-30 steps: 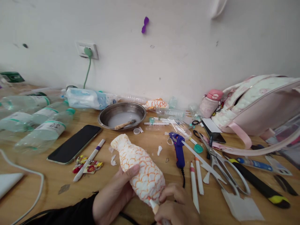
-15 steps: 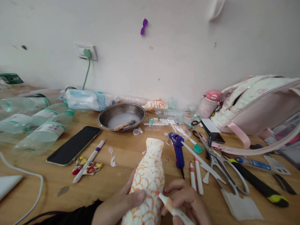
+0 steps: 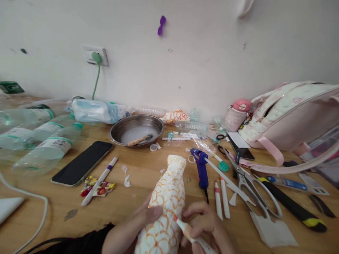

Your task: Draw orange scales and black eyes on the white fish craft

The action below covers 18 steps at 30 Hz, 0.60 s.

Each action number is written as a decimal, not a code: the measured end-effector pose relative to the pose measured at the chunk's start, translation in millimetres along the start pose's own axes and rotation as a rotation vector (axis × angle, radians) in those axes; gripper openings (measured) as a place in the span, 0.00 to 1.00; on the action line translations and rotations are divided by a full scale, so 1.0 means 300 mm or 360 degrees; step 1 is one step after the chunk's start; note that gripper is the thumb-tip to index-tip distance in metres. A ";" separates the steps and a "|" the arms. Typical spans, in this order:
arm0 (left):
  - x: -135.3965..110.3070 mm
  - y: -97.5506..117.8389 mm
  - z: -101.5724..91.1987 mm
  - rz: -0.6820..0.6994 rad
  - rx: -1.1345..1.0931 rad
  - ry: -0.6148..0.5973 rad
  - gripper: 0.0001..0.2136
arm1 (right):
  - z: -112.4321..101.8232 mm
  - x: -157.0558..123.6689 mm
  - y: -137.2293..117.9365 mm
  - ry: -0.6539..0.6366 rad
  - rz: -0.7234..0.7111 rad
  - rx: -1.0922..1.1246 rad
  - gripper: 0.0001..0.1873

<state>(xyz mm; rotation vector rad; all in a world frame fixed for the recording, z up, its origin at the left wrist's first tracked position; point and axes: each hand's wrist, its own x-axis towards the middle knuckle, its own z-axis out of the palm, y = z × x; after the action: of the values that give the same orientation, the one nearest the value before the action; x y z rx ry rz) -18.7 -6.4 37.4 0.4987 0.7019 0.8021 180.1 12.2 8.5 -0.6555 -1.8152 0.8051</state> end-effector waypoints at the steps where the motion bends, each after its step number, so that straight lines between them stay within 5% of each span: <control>1: -0.003 0.000 -0.001 -0.0042 -0.0011 0.0062 0.32 | 0.008 -0.006 0.000 0.0046 0.0050 0.0029 0.16; 5: -0.011 -0.004 -0.002 -0.0129 -0.0087 0.0244 0.30 | 0.024 -0.019 0.006 0.0084 0.0155 0.0185 0.15; 18: 0.010 -0.029 -0.020 -0.0102 -0.0208 0.0334 0.24 | 0.037 -0.005 0.006 0.0096 -0.0006 0.0070 0.12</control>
<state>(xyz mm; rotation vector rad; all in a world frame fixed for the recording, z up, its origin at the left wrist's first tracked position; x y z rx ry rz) -17.5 -8.3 26.7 0.2747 0.8490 0.8412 170.4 9.7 3.2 -0.6415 -1.7392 0.8122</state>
